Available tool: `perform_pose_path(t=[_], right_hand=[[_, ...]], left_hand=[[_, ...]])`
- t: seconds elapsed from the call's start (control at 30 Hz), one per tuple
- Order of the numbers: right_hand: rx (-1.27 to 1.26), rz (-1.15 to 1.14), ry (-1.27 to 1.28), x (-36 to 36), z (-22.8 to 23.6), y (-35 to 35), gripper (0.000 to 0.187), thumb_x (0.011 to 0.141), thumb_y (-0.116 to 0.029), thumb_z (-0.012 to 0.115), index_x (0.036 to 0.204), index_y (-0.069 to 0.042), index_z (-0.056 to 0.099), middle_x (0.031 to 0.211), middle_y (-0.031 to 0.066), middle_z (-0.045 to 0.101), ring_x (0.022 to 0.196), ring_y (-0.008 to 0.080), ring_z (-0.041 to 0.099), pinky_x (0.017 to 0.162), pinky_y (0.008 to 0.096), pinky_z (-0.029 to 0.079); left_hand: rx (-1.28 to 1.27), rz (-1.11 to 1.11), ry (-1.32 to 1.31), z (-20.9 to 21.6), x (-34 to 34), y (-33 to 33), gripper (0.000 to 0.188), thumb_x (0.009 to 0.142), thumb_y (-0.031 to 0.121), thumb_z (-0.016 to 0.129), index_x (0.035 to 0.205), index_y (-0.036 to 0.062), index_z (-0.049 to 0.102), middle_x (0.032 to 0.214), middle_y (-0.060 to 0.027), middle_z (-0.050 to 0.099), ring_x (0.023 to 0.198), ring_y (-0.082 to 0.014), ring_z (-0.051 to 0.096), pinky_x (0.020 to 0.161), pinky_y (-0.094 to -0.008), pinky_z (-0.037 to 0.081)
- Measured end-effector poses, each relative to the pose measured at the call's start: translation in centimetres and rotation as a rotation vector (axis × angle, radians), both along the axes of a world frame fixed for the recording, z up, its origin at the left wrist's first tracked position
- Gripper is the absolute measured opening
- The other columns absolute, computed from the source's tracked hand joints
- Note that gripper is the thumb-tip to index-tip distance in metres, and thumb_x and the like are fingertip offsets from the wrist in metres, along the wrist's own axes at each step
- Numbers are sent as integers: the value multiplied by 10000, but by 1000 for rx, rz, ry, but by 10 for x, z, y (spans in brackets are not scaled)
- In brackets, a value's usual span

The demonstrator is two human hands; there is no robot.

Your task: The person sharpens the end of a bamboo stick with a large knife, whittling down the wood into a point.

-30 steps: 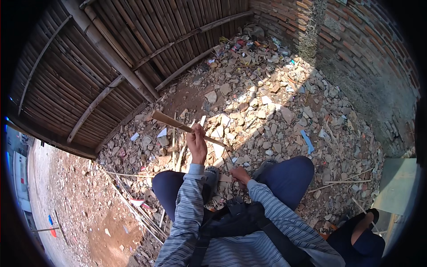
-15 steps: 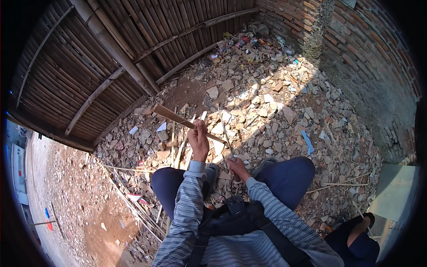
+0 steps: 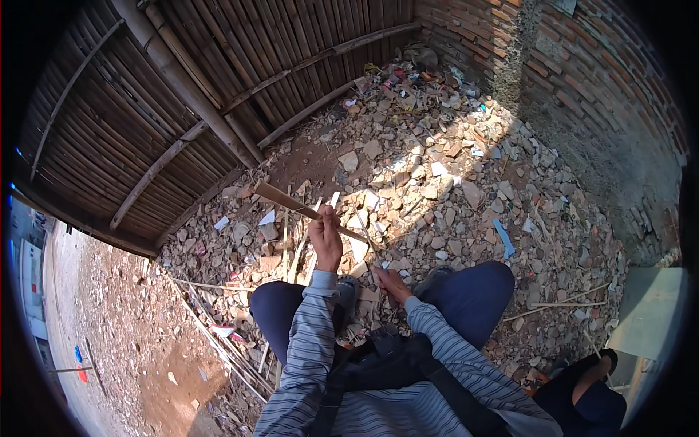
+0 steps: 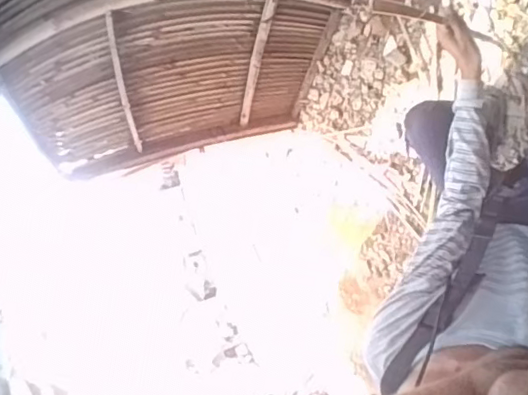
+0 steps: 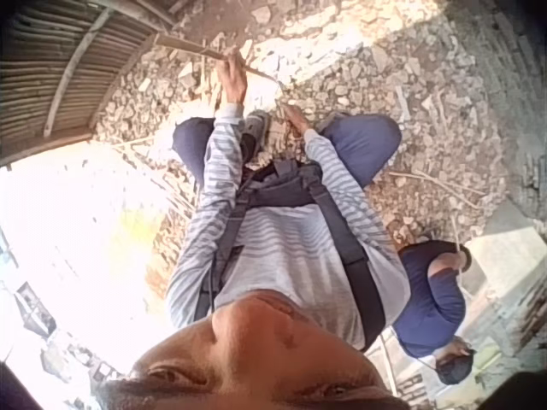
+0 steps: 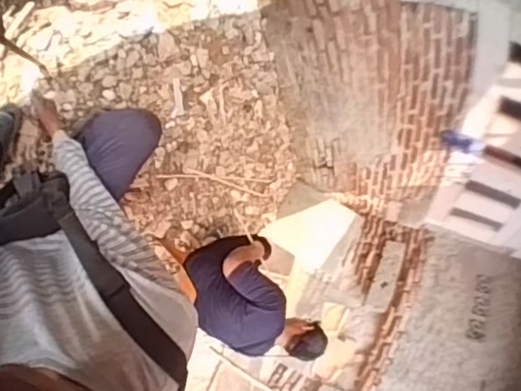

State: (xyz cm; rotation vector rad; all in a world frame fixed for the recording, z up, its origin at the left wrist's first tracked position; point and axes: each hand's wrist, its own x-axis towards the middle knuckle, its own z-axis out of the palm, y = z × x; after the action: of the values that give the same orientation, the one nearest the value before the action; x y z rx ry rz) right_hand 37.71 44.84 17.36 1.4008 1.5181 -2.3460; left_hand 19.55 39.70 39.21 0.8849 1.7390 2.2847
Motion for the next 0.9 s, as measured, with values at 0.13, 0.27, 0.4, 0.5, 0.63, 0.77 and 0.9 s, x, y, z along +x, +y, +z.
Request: perform_pose_path(t=[0.13, 0.27, 0.4, 0.5, 0.63, 0.77, 0.9], right_hand=[[-64, -31, 55, -2, 14, -3, 628, 935, -643, 484, 682, -68, 516, 526, 33, 467, 398, 169, 471, 403, 335, 391], [82, 87, -208, 24, -23, 1, 684, 957, -689, 377, 645, -88, 471, 544, 18, 453, 431, 164, 463, 437, 333, 399], [77, 19, -199, 13, -21, 2, 693, 964, -684, 354, 640, -83, 469, 552, 24, 464, 439, 165, 467, 438, 324, 408], [13, -14, -167, 10, -13, -4, 697, 948, -716, 349, 660, -91, 461, 549, 16, 438, 441, 151, 442, 437, 311, 399], [-143, -45, -94, 12, -7, 0, 695, 927, -756, 338, 689, -111, 440, 530, -9, 386, 421, 131, 379, 428, 290, 351], [-735, -137, 167, 15, -9, 13, 683, 930, -756, 330, 712, -117, 433, 516, -26, 361, 405, 116, 345, 424, 284, 322], [-470, -44, 165, -1, 15, 6, 674, 941, -740, 329, 760, -105, 463, 506, -32, 359, 390, 110, 343, 423, 284, 320]], left_hand=[[26, -15, -44, -3, 0, 3, 477, 1057, 380, 468, 674, 110, 376, 597, 52, 315, 568, -57, 253, 528, -267, 191], [81, -40, -110, 1, 1, 8, 483, 1059, 369, 467, 663, 113, 364, 596, 48, 318, 571, -58, 261, 532, -266, 192], [-7, 1, 16, -1, 6, 9, 471, 1068, 350, 445, 674, 101, 382, 603, 41, 324, 586, -66, 281, 541, -271, 216], [28, -34, -72, -3, 0, 6, 478, 1068, 353, 444, 669, 96, 389, 612, 42, 330, 586, -68, 287, 541, -269, 217], [9, -18, -16, 0, 2, 5, 472, 1065, 360, 451, 675, 99, 402, 624, 42, 334, 594, -68, 295, 549, -269, 223], [73, -41, -92, 4, 6, 9, 441, 1051, 329, 501, 689, 97, 404, 652, 69, 321, 611, -46, 263, 544, -256, 198], [74, -43, -94, -7, 0, 2, 425, 1050, 329, 504, 704, 97, 414, 661, 73, 312, 615, -44, 253, 546, -253, 192]])
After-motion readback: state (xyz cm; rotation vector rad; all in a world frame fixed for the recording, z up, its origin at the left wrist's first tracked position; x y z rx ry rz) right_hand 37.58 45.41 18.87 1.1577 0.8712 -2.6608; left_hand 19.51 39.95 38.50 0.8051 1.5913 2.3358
